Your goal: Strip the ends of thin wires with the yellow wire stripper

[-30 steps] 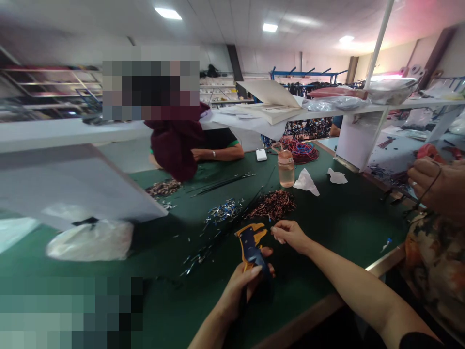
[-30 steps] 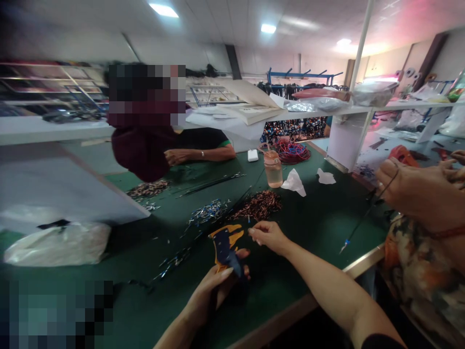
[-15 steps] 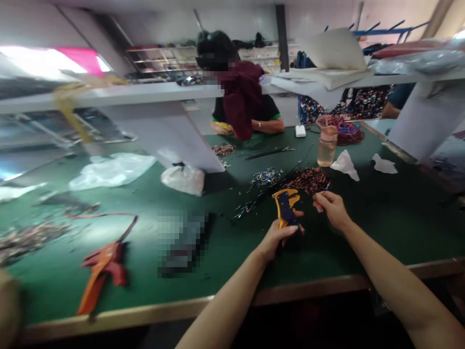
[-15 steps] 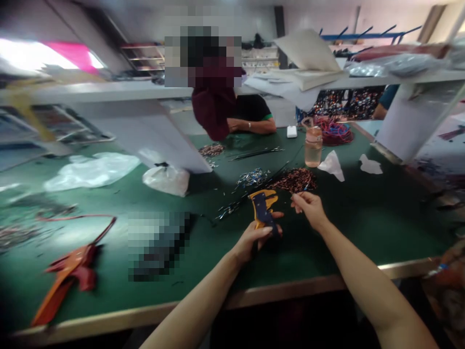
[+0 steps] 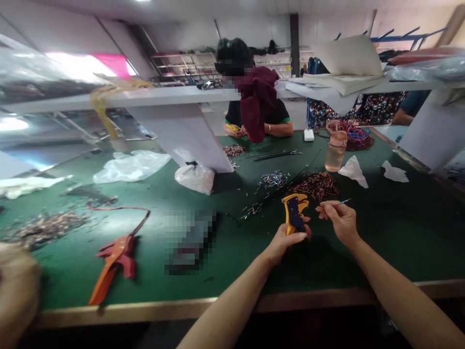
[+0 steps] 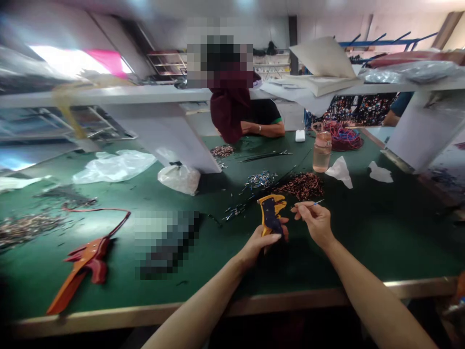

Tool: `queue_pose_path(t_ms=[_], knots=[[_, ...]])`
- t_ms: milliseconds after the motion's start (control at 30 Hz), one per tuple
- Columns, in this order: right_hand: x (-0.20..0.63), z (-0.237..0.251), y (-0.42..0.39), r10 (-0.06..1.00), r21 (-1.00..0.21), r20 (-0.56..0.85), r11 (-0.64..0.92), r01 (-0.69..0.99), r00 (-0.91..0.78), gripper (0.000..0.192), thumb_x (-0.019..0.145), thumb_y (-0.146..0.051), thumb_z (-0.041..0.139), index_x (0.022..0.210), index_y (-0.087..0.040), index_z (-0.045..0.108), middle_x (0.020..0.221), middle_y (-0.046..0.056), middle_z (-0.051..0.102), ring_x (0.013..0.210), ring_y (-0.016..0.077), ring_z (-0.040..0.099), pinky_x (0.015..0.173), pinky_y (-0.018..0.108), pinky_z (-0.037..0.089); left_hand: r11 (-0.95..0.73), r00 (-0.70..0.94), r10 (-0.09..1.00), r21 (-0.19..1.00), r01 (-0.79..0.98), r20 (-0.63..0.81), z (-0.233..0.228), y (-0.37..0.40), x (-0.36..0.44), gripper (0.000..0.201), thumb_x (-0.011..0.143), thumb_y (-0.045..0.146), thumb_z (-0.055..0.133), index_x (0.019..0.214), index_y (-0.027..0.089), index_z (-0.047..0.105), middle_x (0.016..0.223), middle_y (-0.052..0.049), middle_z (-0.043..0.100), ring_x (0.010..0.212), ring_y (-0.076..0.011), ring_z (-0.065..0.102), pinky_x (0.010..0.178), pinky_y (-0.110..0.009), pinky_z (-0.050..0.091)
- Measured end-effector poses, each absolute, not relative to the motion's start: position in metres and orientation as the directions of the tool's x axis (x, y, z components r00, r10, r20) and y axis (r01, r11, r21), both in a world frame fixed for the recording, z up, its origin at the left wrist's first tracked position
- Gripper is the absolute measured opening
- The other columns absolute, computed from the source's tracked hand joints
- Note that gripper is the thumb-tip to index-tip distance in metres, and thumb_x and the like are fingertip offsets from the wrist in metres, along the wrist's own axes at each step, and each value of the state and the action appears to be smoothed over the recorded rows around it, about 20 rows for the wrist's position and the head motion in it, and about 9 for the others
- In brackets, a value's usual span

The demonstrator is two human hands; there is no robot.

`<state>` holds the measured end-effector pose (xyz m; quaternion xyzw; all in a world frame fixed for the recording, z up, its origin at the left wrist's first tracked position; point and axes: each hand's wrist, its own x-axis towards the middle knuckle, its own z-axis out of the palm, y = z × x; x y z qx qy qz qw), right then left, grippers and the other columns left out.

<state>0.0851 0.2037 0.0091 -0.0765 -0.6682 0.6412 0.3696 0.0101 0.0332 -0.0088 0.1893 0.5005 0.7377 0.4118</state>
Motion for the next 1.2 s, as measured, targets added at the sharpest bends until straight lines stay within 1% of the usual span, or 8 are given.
queue_pose_path(t_ms=[167,300,433,567,700,867,1067,1200], knots=[[0.082,0.008,0.203,0.589,-0.926,0.341,0.075,-0.371,-0.732,0.033,0.080,-0.054,0.071,0.080,-0.021,0.075,0.066,0.006,0.076,0.050,0.0147,0.061,0.047,0.028,0.046,-0.107,-0.513,0.850,0.916,-0.387,-0.118,-0.017,0.033,0.011,0.064,0.056,0.043,0.090,0.110,0.014,0.073,0.077,-0.004,0.070,0.070,-0.0181,0.064,0.069,-0.029,0.048],[0.079,0.007,0.204,0.602,-0.928,0.220,-0.112,-0.354,-0.767,0.037,0.076,-0.057,0.074,0.076,-0.020,0.074,0.063,0.004,0.073,0.049,0.0128,0.057,0.047,0.026,0.043,-0.117,-0.498,0.862,0.919,-0.377,-0.095,-0.023,0.033,0.011,0.062,0.058,0.043,0.088,0.111,0.014,0.073,0.079,-0.004,0.070,0.071,-0.0189,0.064,0.072,-0.031,0.048],[0.077,0.007,0.203,0.558,-0.905,0.089,-0.300,-0.301,-0.825,0.042,0.068,-0.059,0.080,0.073,-0.019,0.071,0.062,0.003,0.070,0.052,0.0121,0.056,0.047,0.025,0.040,-0.133,-0.474,0.877,0.907,-0.400,-0.080,-0.026,0.032,0.011,0.061,0.059,0.042,0.088,0.111,0.014,0.073,0.079,-0.004,0.070,0.071,-0.0190,0.065,0.073,-0.033,0.050],[0.075,0.007,0.202,0.523,-0.873,-0.017,-0.423,-0.243,-0.852,0.045,0.061,-0.059,0.085,0.072,-0.018,0.070,0.062,0.002,0.068,0.052,0.0109,0.055,0.048,0.023,0.039,-0.134,-0.448,0.891,0.905,-0.405,-0.068,-0.026,0.032,0.010,0.061,0.061,0.042,0.087,0.112,0.014,0.071,0.080,-0.005,0.070,0.072,-0.0198,0.065,0.075,-0.034,0.051],[0.074,0.008,0.201,0.511,-0.847,-0.054,-0.479,-0.232,-0.858,0.045,0.060,-0.058,0.086,0.072,-0.018,0.068,0.059,0.000,0.065,0.050,0.0094,0.052,0.047,0.023,0.037,-0.130,-0.430,0.901,0.907,-0.400,-0.060,-0.026,0.031,0.011,0.061,0.061,0.043,0.086,0.112,0.013,0.072,0.081,-0.006,0.070,0.072,-0.0200,0.065,0.074,-0.034,0.050],[0.075,0.011,0.200,0.480,-0.833,-0.113,-0.523,-0.181,-0.870,0.047,0.054,-0.057,0.090,0.069,-0.018,0.068,0.057,-0.001,0.064,0.048,0.0081,0.050,0.046,0.022,0.037,-0.136,-0.416,0.908,0.909,-0.395,-0.045,-0.025,0.031,0.011,0.057,0.064,0.042,0.085,0.111,0.014,0.072,0.080,-0.005,0.069,0.072,-0.0197,0.065,0.074,-0.034,0.050],[0.075,0.015,0.200,0.470,-0.829,-0.112,-0.530,-0.178,-0.876,0.048,0.052,-0.057,0.090,0.066,-0.019,0.067,0.055,-0.002,0.063,0.046,0.0078,0.049,0.045,0.022,0.036,-0.139,-0.413,0.910,0.914,-0.381,-0.033,-0.023,0.030,0.012,0.057,0.065,0.044,0.085,0.112,0.014,0.071,0.078,-0.005,0.068,0.072,-0.0197,0.064,0.074,-0.034,0.049],[0.075,0.015,0.200,0.467,-0.829,-0.111,-0.530,-0.177,-0.877,0.046,0.053,-0.057,0.090,0.066,-0.019,0.067,0.055,-0.002,0.064,0.047,0.0088,0.051,0.046,0.023,0.036,-0.155,-0.416,0.909,0.912,-0.379,-0.018,-0.023,0.031,0.013,0.053,0.067,0.043,0.084,0.110,0.014,0.071,0.075,-0.004,0.068,0.070,-0.0184,0.063,0.072,-0.033,0.048]])
